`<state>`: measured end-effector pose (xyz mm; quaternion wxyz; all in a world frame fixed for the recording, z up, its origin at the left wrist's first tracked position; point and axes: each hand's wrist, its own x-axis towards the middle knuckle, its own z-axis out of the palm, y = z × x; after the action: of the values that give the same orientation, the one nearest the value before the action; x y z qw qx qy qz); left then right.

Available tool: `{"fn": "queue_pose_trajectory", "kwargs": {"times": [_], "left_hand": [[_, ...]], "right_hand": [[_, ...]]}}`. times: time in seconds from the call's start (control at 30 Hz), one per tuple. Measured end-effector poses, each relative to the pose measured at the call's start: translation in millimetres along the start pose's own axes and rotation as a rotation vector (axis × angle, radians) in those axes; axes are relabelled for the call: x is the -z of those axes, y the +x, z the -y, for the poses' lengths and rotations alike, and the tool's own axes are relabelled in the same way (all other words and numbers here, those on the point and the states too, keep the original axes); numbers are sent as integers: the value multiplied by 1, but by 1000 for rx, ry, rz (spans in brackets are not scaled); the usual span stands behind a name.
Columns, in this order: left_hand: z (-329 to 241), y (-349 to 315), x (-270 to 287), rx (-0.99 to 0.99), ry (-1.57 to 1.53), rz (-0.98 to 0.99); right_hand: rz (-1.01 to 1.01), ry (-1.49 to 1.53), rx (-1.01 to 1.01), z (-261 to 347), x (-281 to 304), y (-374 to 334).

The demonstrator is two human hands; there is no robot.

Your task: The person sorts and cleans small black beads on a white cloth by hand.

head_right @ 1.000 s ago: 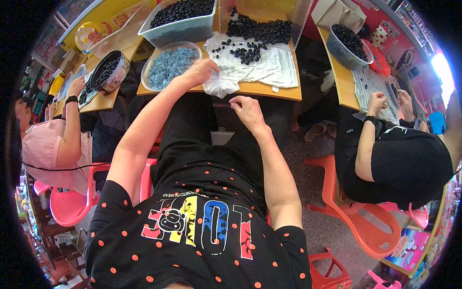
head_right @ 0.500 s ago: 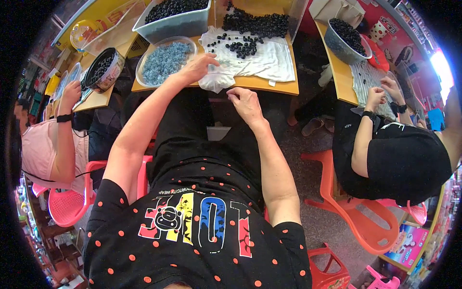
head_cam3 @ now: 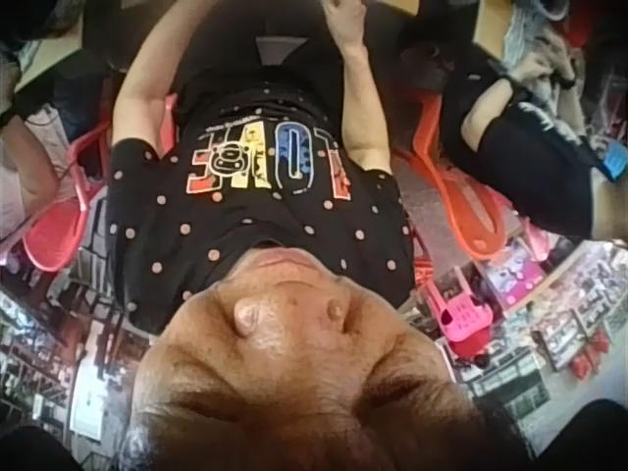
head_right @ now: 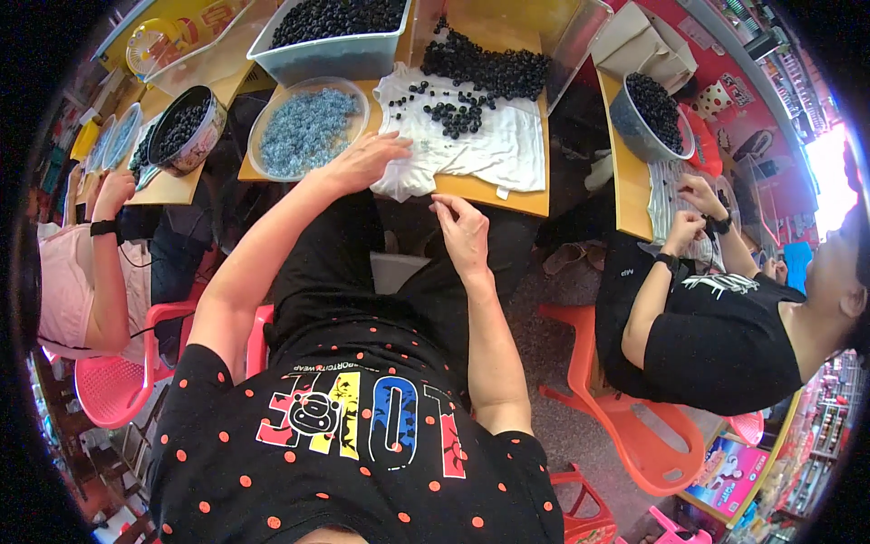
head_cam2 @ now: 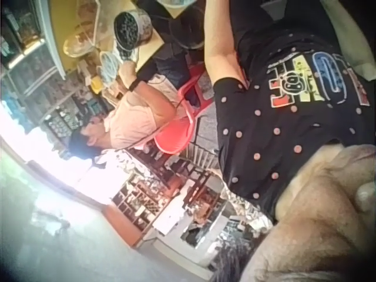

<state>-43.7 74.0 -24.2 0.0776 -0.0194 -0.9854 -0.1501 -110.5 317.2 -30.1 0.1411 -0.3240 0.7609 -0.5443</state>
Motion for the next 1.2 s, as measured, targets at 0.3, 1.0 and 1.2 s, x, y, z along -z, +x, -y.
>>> {"fn": "queue_pose_trajectory", "kwargs": {"times": [0.3,1.0,1.2], "left_hand": [[-23,-25,36,205,-446,-182],[-23,11,24,495,-838,-345],[-23,22,21,409,-1038,-281]], "right_hand": [[-109,4,20,14,-8,37],[20,-92,-137,11,-33,106],[46,689,-232,14,-24,105]]}}
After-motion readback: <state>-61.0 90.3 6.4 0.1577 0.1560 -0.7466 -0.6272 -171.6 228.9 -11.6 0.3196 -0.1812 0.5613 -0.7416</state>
